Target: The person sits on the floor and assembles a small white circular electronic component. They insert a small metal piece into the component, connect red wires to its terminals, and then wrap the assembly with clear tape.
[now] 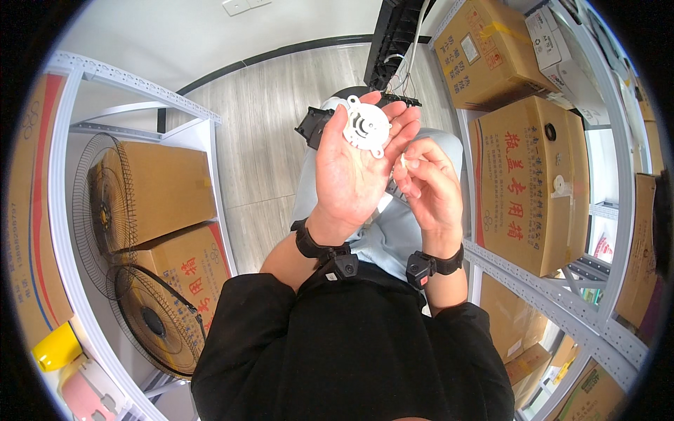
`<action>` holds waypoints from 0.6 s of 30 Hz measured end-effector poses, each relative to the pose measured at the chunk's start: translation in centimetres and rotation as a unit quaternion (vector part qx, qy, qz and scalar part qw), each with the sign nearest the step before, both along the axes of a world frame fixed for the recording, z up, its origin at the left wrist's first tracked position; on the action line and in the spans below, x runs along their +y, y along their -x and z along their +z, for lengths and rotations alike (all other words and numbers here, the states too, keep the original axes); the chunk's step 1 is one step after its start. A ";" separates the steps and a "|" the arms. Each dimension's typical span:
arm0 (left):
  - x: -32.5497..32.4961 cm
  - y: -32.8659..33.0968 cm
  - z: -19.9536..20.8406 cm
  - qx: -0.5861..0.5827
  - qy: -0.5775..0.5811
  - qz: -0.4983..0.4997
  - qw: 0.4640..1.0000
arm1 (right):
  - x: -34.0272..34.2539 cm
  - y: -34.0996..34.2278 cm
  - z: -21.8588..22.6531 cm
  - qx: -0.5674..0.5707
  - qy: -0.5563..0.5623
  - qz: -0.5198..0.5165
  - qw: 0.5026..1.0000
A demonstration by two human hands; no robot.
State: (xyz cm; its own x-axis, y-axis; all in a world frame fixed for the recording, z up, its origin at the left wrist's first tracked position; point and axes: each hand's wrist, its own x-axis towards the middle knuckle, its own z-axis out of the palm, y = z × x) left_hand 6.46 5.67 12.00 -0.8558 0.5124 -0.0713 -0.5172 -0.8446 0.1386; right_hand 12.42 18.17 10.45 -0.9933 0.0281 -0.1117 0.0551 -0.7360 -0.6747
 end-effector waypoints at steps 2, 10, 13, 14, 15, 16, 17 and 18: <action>0.0 0.0 0.0 0.001 0.000 0.000 1.000 | 0.0 0.0 -0.1 0.003 0.008 0.002 1.000; 0.0 0.1 0.0 0.006 -0.005 0.003 1.000 | -0.1 0.2 0.2 0.003 0.061 0.027 0.998; 0.0 0.2 0.0 0.007 -0.013 0.004 1.000 | -0.1 0.2 0.2 -0.002 0.082 0.036 0.996; 0.0 0.2 -0.1 0.008 -0.018 0.004 1.000 | 0.0 0.3 0.2 -0.002 0.098 0.043 0.994; 0.0 0.2 -0.1 0.007 -0.017 0.003 1.000 | 0.0 0.4 0.2 -0.001 0.114 0.049 0.992; 0.0 0.2 -0.1 0.006 -0.017 0.003 1.000 | -0.1 0.3 0.4 -0.007 0.108 0.041 0.993; -0.1 0.2 -0.2 0.005 -0.016 0.003 1.000 | -0.3 0.3 0.6 -0.012 0.103 0.032 0.994; -0.1 0.2 -0.2 0.005 -0.016 0.003 1.000 | -0.4 0.3 0.7 -0.018 0.098 0.024 0.995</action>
